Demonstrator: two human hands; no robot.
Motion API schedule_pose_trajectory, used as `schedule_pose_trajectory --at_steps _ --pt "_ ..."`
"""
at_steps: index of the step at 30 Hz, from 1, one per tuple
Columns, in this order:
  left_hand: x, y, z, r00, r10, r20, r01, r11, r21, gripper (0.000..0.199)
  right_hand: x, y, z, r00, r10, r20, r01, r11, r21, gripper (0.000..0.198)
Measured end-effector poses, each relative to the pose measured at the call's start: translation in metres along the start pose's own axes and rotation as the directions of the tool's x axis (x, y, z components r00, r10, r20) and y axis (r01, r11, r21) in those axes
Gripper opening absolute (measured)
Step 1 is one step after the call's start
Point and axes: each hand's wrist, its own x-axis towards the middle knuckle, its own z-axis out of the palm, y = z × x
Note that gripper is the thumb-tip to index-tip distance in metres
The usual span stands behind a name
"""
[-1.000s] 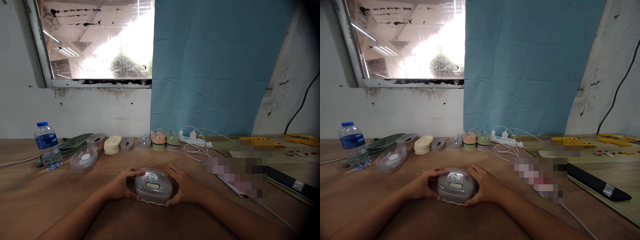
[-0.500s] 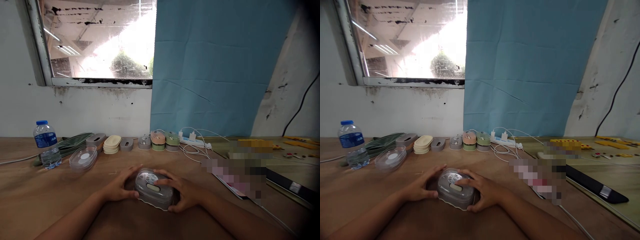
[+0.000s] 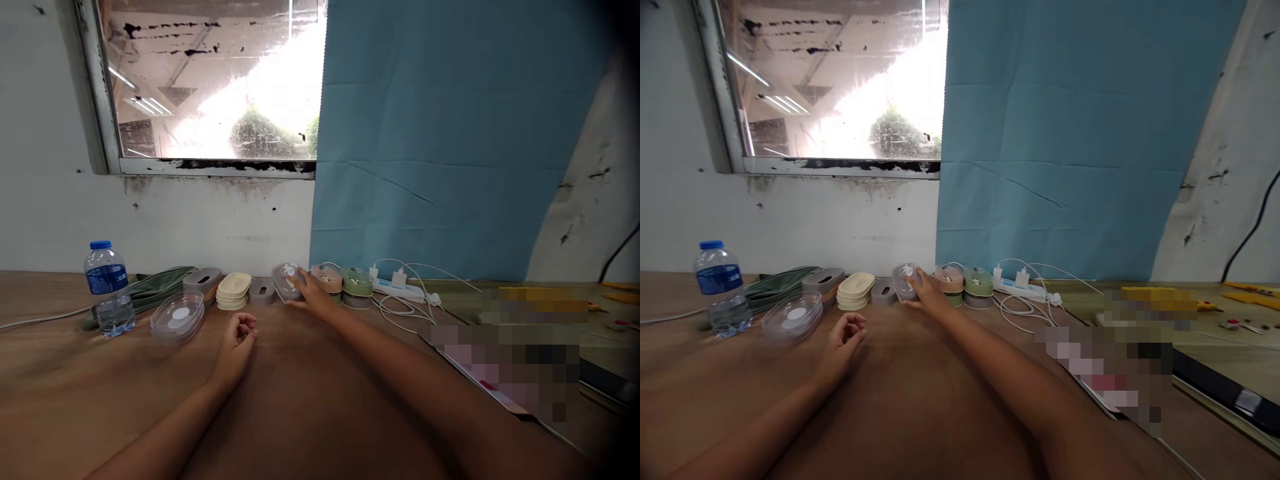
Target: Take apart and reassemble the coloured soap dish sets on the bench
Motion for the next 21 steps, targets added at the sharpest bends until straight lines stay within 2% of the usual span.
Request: schedule_pose_trajectory --at_steps 2,5,9,12,15,18,21 --pt "0.000 0.000 0.001 1.000 -0.024 0.010 0.024 1.000 -0.008 0.015 0.025 0.004 0.011 0.995 0.101 -0.026 -0.102 0.993 -0.052 0.062" --pt "-0.001 0.002 0.002 0.999 -0.037 0.034 0.037 0.999 -0.004 0.014 0.046 0.009 0.023 0.977 0.212 -0.037 -0.215 0.968 -0.126 0.057" --pt "-0.002 0.004 0.003 0.997 -0.036 0.062 0.035 0.999 0.016 0.013 0.054 0.012 0.025 0.963 0.263 -0.060 -0.270 0.939 -0.214 0.037" --pt "-0.002 0.002 0.003 0.998 -0.034 0.061 0.032 0.999 0.022 0.012 0.054 0.005 0.022 0.976 0.208 -0.068 -0.218 0.942 -0.256 0.027" --pt "-0.001 -0.001 0.004 0.999 -0.022 0.048 0.021 0.999 0.024 0.013 0.053 -0.014 0.026 0.997 0.077 -0.028 -0.082 0.962 -0.261 0.027" --pt "0.000 -0.002 0.004 1.000 -0.015 0.026 0.014 0.999 0.034 0.011 0.050 -0.041 0.041 0.998 -0.040 0.045 0.049 0.972 -0.231 0.028" --pt "0.001 -0.001 0.002 1.000 -0.015 -0.004 0.015 0.999 0.049 0.010 0.048 -0.062 0.061 0.995 -0.049 0.087 0.066 0.979 -0.195 0.029"
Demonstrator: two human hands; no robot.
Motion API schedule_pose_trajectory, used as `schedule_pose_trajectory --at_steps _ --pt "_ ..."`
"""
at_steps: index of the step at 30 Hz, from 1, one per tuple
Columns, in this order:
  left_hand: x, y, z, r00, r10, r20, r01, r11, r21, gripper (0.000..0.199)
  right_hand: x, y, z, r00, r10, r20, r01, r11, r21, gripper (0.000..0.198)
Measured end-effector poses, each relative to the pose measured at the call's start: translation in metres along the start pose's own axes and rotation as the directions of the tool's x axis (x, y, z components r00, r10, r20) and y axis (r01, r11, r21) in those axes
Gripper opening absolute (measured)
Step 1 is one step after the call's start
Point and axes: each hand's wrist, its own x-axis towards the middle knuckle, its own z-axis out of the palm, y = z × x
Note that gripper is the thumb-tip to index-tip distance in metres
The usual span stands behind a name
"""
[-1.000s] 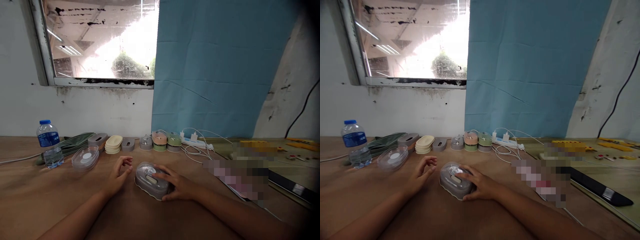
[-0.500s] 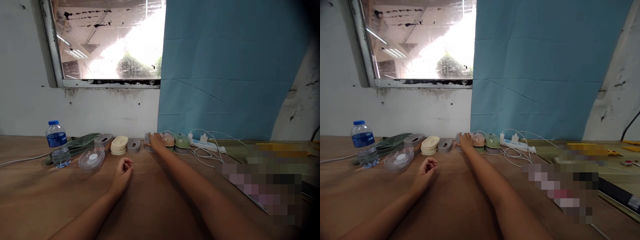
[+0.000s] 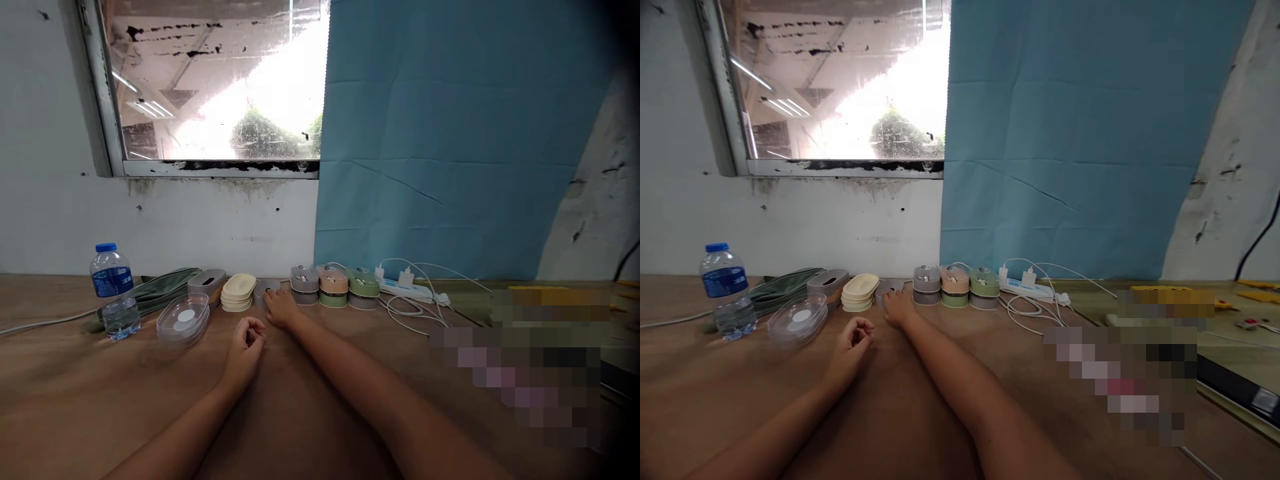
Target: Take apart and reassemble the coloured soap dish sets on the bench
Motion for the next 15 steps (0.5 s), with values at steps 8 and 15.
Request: schedule_pose_trajectory --at_steps 8,15 --pt "0.003 -0.005 -0.004 0.997 0.031 -0.063 -0.028 0.998 0.053 0.010 -0.036 -0.008 -0.009 0.999 -0.034 0.018 0.032 0.994 0.108 0.027" --pt "0.010 -0.010 -0.012 0.964 0.263 0.050 -0.257 0.856 0.448 0.011 -0.159 0.032 -0.046 0.963 -0.252 -0.094 0.267 0.939 0.218 0.028"
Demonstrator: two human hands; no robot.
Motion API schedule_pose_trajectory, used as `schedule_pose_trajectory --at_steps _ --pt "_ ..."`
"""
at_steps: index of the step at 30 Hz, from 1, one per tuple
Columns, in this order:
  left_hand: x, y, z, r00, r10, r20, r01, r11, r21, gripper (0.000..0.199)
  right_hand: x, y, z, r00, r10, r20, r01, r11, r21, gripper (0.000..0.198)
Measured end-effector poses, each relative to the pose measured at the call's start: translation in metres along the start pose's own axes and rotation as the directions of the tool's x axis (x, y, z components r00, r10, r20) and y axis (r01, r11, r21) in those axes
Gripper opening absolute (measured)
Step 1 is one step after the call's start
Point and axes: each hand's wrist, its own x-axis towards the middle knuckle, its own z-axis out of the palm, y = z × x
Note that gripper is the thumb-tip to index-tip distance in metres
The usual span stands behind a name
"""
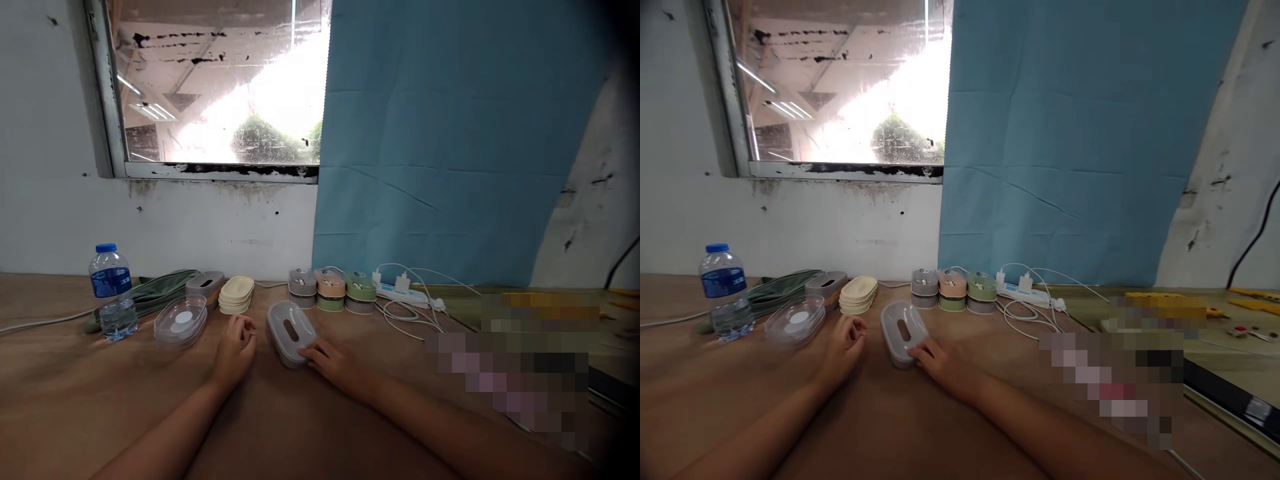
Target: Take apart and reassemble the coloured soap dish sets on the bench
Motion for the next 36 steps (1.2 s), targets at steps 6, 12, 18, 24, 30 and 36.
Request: schedule_pose_trajectory --at_steps 6,12,18,24,30,36 --pt "0.012 -0.015 0.019 0.985 0.132 0.108 -0.169 0.819 0.549 0.028 -0.079 0.013 -0.038 0.987 0.151 -0.048 -0.149 0.988 0.044 0.028" --pt "0.050 -0.056 0.039 0.986 0.156 0.064 -0.148 0.620 0.771 0.039 -0.080 0.023 -0.057 0.915 0.402 0.013 -0.402 0.913 0.069 0.020" --pt "0.067 -0.078 0.033 0.996 0.078 -0.029 -0.026 0.626 0.779 0.032 -0.078 0.023 -0.066 0.838 0.531 0.125 -0.537 0.844 0.015 0.024" --pt "0.064 -0.065 0.026 0.994 0.046 -0.095 0.040 0.664 0.746 0.027 -0.078 0.025 -0.064 0.803 0.586 0.111 -0.593 0.804 0.038 0.037" --pt "0.047 -0.030 0.009 0.984 0.101 -0.146 0.012 0.782 0.624 0.025 -0.080 0.029 -0.058 0.802 0.596 0.038 -0.588 0.775 0.232 0.032" --pt "-0.005 0.025 -0.008 0.914 0.297 0.276 -0.354 0.916 0.188 0.028 -0.080 0.035 -0.059 0.781 0.592 -0.200 -0.512 0.790 0.337 0.028"
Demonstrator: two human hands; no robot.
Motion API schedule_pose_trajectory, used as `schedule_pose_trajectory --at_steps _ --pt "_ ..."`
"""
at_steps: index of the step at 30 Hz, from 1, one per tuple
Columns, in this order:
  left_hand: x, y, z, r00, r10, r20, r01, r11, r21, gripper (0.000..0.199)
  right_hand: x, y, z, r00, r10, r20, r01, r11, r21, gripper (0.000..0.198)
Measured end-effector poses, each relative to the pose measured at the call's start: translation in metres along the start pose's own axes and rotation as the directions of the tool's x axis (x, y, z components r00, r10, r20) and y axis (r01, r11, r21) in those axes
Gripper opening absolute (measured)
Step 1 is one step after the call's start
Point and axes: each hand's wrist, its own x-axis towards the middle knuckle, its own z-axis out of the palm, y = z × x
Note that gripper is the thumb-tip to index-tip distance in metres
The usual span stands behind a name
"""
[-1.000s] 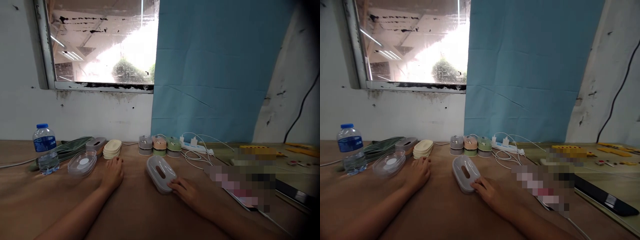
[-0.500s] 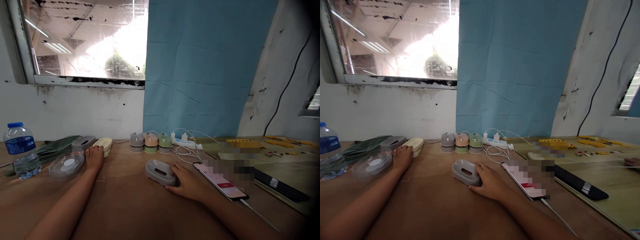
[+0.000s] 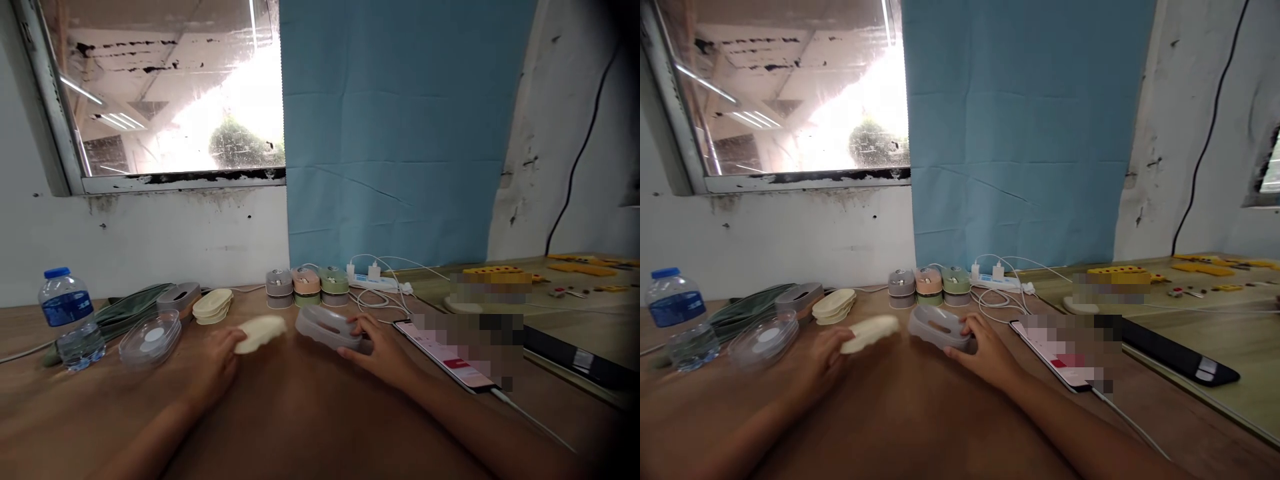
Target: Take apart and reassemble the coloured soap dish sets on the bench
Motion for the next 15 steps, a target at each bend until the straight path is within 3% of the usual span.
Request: schedule_pose_trajectory --at_steps 3,6,10,13,15 --pt "-0.008 0.025 -0.007 0.952 0.171 0.255 -0.129 0.977 -0.172 0.033 0.001 0.001 -0.001 0.996 -0.040 -0.082 0.043 0.998 0.036 0.027" --pt "-0.007 0.033 -0.011 0.891 0.293 0.347 -0.201 0.939 -0.277 0.034 0.000 -0.001 -0.002 0.992 -0.087 -0.091 0.091 0.995 0.047 0.028" --pt "-0.004 0.024 -0.012 0.792 0.440 0.423 -0.279 0.877 -0.391 0.044 -0.001 -0.005 -0.003 0.992 -0.113 -0.050 0.117 0.990 0.075 0.029" --pt "-0.005 0.018 -0.012 0.793 0.429 0.434 -0.268 0.883 -0.384 0.047 -0.005 -0.011 -0.002 0.991 -0.130 -0.018 0.132 0.987 0.097 0.031" --pt "-0.006 0.016 -0.013 0.852 0.346 0.392 -0.202 0.909 -0.364 0.048 -0.007 -0.019 0.002 0.992 -0.129 0.012 0.127 0.984 0.128 0.031"
